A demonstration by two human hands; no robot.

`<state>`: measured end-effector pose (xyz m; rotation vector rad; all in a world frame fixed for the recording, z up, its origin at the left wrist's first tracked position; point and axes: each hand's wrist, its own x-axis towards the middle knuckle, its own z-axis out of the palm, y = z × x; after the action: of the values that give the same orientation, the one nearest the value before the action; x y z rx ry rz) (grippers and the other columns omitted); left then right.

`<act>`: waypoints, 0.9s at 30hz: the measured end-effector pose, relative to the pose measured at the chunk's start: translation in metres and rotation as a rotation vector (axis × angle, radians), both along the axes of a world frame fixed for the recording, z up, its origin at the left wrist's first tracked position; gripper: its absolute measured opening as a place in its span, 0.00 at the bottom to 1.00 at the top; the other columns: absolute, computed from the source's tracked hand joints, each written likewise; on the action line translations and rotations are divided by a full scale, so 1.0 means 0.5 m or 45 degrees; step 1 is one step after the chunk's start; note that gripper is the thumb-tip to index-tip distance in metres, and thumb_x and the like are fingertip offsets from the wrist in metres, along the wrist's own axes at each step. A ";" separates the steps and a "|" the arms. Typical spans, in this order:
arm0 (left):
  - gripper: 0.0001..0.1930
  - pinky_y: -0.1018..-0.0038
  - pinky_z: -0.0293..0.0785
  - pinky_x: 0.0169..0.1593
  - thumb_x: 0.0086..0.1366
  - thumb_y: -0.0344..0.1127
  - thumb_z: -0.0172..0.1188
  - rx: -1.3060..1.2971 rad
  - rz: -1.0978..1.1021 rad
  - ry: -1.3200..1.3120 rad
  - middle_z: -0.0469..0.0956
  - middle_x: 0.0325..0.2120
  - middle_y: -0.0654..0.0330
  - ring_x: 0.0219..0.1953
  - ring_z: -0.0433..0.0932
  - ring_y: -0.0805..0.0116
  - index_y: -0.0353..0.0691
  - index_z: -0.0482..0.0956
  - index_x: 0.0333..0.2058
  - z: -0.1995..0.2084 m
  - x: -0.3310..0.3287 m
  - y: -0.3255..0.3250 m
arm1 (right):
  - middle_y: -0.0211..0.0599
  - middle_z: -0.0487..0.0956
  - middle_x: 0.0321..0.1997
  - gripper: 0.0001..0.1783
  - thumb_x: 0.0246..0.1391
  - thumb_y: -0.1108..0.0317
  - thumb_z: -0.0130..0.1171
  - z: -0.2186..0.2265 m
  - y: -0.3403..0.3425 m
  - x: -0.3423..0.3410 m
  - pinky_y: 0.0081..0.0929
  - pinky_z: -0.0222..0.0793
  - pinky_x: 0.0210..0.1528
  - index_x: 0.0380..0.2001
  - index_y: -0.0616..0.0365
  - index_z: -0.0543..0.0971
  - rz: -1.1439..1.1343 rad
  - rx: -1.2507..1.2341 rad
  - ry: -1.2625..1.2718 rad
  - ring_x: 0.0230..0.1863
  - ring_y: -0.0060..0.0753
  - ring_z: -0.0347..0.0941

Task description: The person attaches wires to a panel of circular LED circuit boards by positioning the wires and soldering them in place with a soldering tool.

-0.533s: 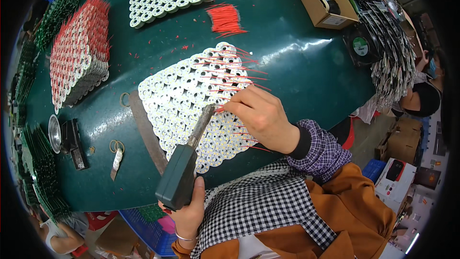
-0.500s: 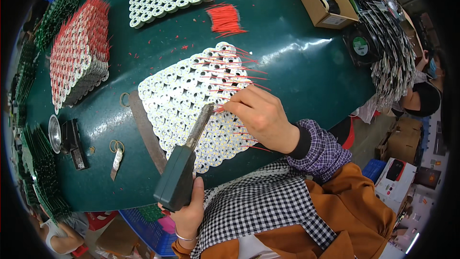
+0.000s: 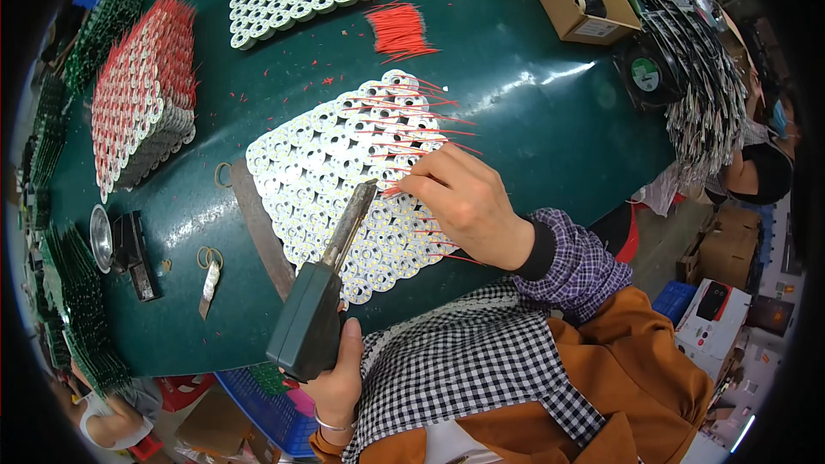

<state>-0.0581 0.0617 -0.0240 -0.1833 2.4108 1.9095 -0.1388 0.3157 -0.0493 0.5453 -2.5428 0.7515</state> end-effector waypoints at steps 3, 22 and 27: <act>0.17 0.74 0.79 0.42 0.59 0.24 0.68 0.091 0.080 -0.247 0.83 0.39 0.56 0.36 0.82 0.69 0.29 0.80 0.47 0.026 -0.010 0.013 | 0.37 0.73 0.34 0.08 0.45 0.76 0.58 -0.001 0.001 0.000 0.31 0.71 0.38 0.32 0.61 0.78 0.005 -0.006 -0.002 0.36 0.38 0.72; 0.11 0.80 0.67 0.21 0.60 0.19 0.63 -0.075 0.060 0.015 0.79 0.29 0.59 0.19 0.72 0.77 0.30 0.77 0.42 -0.014 0.006 0.006 | 0.36 0.73 0.33 0.07 0.45 0.75 0.59 -0.007 -0.002 -0.005 0.30 0.71 0.38 0.31 0.61 0.78 -0.002 -0.015 0.024 0.36 0.37 0.72; 0.19 0.79 0.67 0.21 0.60 0.18 0.62 0.104 0.123 -0.027 0.80 0.42 0.53 0.19 0.72 0.76 0.29 0.74 0.51 0.004 0.013 0.008 | 0.35 0.73 0.33 0.08 0.45 0.75 0.59 0.007 0.001 0.004 0.30 0.71 0.38 0.32 0.60 0.78 -0.015 0.012 0.037 0.36 0.36 0.73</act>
<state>-0.0516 0.0659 -0.0222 -0.3195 2.3463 2.0310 -0.1368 0.3163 -0.0457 0.5405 -2.5223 0.7225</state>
